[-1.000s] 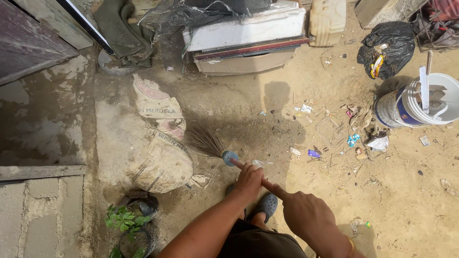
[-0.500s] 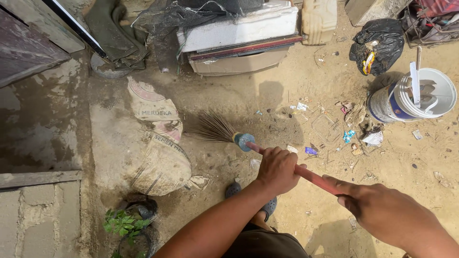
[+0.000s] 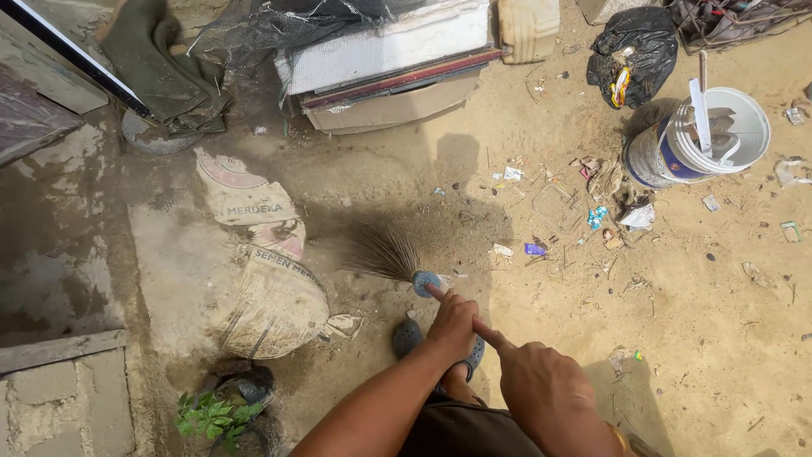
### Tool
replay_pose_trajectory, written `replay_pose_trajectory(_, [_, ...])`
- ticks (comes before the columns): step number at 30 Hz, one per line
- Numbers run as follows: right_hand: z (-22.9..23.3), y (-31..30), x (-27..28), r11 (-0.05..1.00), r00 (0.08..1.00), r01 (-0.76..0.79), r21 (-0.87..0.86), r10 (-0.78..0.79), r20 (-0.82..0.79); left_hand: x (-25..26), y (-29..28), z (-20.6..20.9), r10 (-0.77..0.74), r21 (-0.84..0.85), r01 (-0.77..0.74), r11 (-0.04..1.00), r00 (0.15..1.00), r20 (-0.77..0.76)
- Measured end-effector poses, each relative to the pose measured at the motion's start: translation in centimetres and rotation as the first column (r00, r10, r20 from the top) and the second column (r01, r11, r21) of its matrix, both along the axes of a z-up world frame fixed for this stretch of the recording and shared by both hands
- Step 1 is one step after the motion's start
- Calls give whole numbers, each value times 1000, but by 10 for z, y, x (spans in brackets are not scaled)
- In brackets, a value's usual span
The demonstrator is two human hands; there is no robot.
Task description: Sweep dirt and debris from an outdoor concrete and dirt area into a dustpan.
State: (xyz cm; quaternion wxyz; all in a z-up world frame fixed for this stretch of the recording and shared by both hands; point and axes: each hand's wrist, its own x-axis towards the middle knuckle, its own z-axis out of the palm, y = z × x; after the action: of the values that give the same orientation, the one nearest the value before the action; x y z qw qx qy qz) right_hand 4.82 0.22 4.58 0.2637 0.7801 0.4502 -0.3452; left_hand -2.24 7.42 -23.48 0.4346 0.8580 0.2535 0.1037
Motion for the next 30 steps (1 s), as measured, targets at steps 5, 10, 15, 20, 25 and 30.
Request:
replay_pose_trajectory(5, [49, -13, 21, 970, 981, 176, -166, -158, 114, 65, -27, 43, -197, 6, 198, 980, 975, 105])
replay_pose_trajectory(10, [71, -56, 68, 936, 934, 312, -164, -271, 232, 93, -49, 102, -214, 73, 202, 977, 937, 277])
replay_pose_trajectory(15, [101, -68, 94, 951, 965, 257, -169, -244, 97, 68, -39, 148, -173, 126, 149, 981, 964, 202])
replay_pose_trajectory(20, [70, -49, 78, 998, 995, 52, -28, -54, -82, 21, -29, 103, 6, 157, 0, 988, 999, -41])
replay_pose_trajectory(25, [63, -47, 65, 991, 990, -11, -135, -8, -141, 6, -69, 53, 228, 203, -187, 961, 952, -202])
replay_pose_trajectory(30, [42, -123, 105, 988, 997, -45, -149, 35, -69, 76, -159, 11, 127, -25, -130, 991, 989, -79])
